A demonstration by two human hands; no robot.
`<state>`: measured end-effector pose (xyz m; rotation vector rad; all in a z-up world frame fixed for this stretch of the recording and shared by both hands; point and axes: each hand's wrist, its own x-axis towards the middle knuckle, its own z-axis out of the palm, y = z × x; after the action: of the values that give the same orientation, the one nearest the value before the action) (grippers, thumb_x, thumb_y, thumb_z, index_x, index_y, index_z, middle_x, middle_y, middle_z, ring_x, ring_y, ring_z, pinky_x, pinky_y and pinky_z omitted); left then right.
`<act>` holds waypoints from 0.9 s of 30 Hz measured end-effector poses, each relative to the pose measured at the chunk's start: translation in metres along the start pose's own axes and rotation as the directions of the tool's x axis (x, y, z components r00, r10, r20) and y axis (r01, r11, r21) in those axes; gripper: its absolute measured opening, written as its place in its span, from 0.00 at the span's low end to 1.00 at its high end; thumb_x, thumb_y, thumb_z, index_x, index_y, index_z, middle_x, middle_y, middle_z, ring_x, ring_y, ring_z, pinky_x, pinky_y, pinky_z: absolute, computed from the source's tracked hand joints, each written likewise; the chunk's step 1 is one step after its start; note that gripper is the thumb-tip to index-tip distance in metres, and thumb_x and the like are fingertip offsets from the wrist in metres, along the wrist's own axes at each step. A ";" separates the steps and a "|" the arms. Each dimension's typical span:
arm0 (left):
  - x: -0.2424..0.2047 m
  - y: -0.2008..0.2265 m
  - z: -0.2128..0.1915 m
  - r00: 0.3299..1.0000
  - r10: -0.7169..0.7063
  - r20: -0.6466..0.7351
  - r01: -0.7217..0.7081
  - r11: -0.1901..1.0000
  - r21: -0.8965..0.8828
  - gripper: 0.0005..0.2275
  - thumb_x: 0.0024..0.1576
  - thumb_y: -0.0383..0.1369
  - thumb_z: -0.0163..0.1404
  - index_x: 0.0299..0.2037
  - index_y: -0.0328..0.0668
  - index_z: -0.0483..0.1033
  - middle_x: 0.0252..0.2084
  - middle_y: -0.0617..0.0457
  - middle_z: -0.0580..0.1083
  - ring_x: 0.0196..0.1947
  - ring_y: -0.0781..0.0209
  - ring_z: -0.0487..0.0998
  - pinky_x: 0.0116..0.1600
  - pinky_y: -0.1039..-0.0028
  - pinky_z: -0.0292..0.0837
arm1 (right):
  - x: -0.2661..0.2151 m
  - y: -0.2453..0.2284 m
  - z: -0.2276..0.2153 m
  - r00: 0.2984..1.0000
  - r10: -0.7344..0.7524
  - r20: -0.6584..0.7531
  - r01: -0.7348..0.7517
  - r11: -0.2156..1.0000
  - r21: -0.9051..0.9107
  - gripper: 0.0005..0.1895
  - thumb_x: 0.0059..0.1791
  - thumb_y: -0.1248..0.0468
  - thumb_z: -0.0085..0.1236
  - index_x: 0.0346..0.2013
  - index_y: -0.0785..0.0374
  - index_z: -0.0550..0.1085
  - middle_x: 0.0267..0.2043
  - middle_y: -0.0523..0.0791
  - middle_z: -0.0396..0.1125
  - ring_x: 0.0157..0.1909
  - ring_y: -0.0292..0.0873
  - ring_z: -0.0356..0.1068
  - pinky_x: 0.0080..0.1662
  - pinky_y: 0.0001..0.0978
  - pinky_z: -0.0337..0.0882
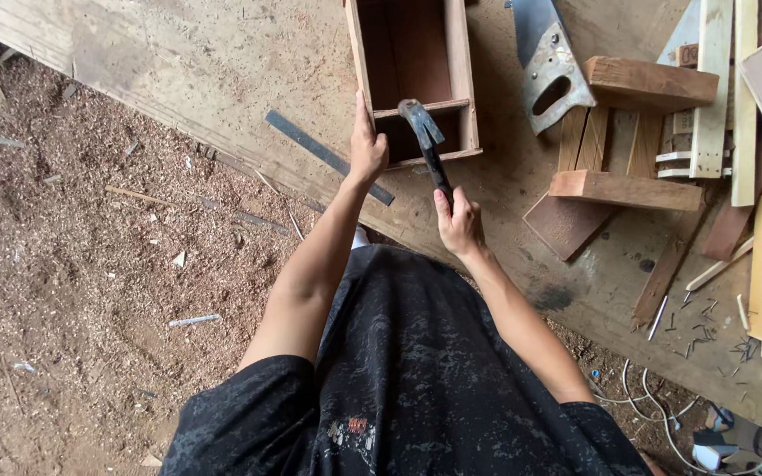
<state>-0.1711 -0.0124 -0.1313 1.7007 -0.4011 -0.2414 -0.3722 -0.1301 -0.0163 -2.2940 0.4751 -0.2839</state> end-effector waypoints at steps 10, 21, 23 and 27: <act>-0.001 0.006 0.001 0.999 -0.051 0.003 0.051 0.999 -0.016 0.41 0.49 0.17 0.41 0.77 0.37 0.40 0.79 0.34 0.46 0.79 0.42 0.47 0.80 0.64 0.43 | 0.008 0.003 0.017 0.992 0.104 0.071 -0.108 0.993 0.056 0.22 0.61 0.51 0.37 0.33 0.62 0.66 0.14 0.40 0.60 0.09 0.33 0.53 0.10 0.28 0.55; 0.027 0.030 -0.018 0.985 0.140 0.104 -0.170 0.901 0.400 0.19 0.53 0.35 0.62 0.55 0.49 0.76 0.77 0.32 0.42 0.75 0.34 0.46 0.74 0.44 0.50 | 0.011 -0.015 -0.003 0.989 0.080 -0.121 -0.081 0.997 -0.004 0.25 0.62 0.50 0.41 0.28 0.62 0.68 0.16 0.41 0.63 0.17 0.38 0.65 0.22 0.34 0.62; 0.037 0.035 -0.027 0.976 0.161 0.147 -0.211 0.866 0.453 0.13 0.53 0.38 0.64 0.45 0.47 0.81 0.76 0.34 0.43 0.76 0.34 0.44 0.74 0.41 0.46 | 0.008 -0.018 -0.009 0.986 0.135 -0.101 -0.132 0.991 0.038 0.25 0.61 0.49 0.42 0.28 0.63 0.69 0.16 0.42 0.64 0.17 0.40 0.66 0.22 0.35 0.62; 0.043 0.039 -0.034 0.962 0.181 0.203 -0.261 0.826 0.500 0.09 0.53 0.40 0.64 0.34 0.45 0.83 0.77 0.40 0.44 0.77 0.35 0.41 0.75 0.40 0.37 | 0.006 -0.022 -0.015 0.967 0.235 -0.096 -0.224 0.967 0.118 0.25 0.60 0.49 0.43 0.28 0.63 0.69 0.16 0.42 0.65 0.17 0.39 0.66 0.22 0.35 0.62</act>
<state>-0.1239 -0.0031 -0.0846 2.1559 -0.8315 -0.0856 -0.3659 -0.1281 0.0107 -2.1031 0.7576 -0.3124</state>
